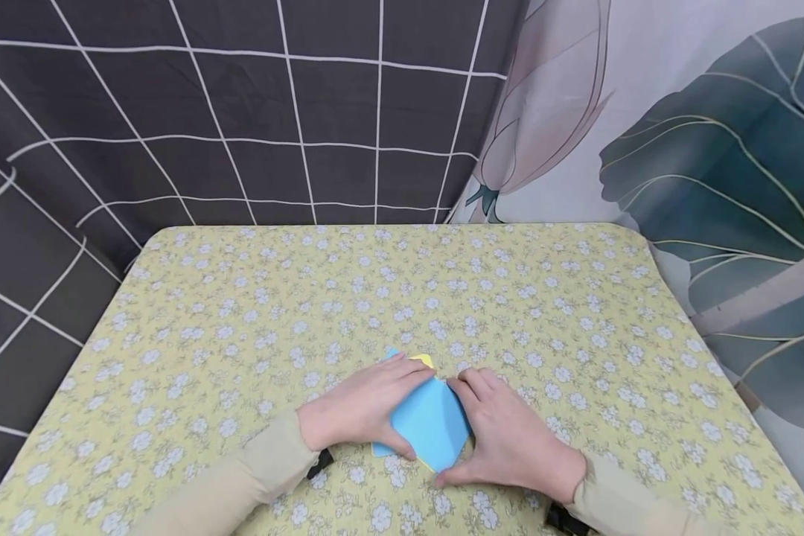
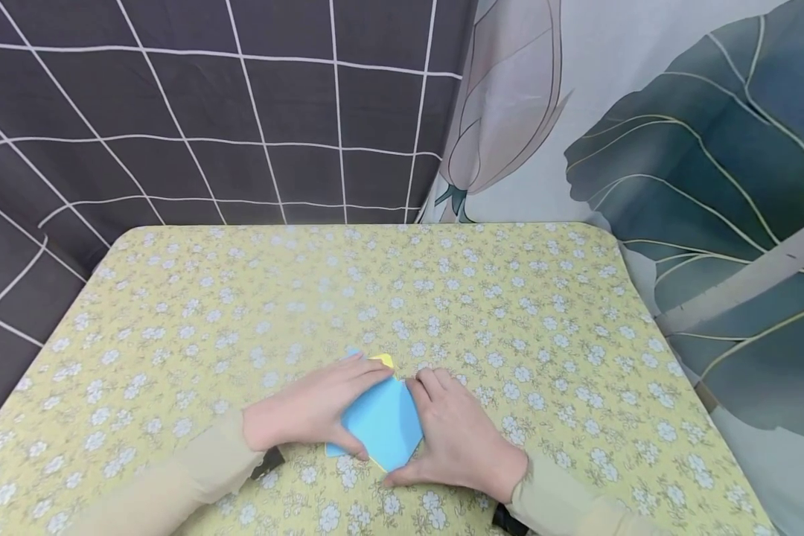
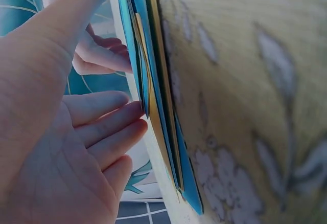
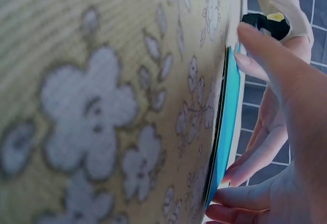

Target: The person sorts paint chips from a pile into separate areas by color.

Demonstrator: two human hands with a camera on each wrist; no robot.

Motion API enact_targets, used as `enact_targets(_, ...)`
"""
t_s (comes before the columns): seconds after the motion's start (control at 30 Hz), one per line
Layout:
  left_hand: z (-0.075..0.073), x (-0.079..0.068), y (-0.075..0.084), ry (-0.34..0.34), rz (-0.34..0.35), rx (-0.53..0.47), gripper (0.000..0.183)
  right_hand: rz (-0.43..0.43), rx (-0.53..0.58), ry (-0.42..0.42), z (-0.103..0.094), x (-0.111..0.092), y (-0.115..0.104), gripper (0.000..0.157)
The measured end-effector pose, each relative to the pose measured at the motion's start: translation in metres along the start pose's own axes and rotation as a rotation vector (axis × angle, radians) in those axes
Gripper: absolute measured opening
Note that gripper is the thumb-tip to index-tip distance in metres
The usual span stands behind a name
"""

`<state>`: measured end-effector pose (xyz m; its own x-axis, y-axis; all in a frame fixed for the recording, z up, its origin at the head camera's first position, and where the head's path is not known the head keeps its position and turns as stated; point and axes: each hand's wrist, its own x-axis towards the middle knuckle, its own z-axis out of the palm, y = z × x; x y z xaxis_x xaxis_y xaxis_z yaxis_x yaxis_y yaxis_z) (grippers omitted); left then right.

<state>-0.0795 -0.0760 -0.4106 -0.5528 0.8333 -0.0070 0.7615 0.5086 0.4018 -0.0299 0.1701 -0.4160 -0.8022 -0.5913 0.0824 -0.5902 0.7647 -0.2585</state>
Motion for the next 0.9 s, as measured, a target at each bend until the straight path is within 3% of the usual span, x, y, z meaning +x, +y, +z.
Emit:
enact_targets(0.23, -0.002, -0.001, 0.0, 0.01, -0.019, 0.007, 0.112, 0.005, 0.002, -0.003, -0.001, 0.004, -0.001, 0.107)
enact_targets(0.4, -0.005, -0.003, 0.0, 0.0, -0.023, -0.008, 0.114, 0.009, 0.014, -0.011, -0.007, 0.006, 0.001, 0.109)
enact_targets(0.53, -0.009, 0.001, -0.003, 0.039, -0.026, -0.012, 0.112, 0.025, 0.027, -0.007, -0.015, 0.012, 0.005, 0.113)
enact_targets(0.67, -0.021, 0.01, -0.011, 0.108, -0.051, -0.037, 0.113, 0.076, 0.047, 0.019, -0.028, 0.024, 0.015, 0.119)
enact_targets(0.77, -0.034, 0.02, -0.021, 0.155, -0.112, -0.062, 0.116, 0.113, 0.081, 0.048, -0.042, 0.038, 0.029, 0.121)
enact_targets(0.9, -0.053, 0.042, -0.04, 0.216, -0.175, -0.059, 0.118, 0.089, 0.134, 0.087, -0.062, 0.066, 0.056, 0.119)
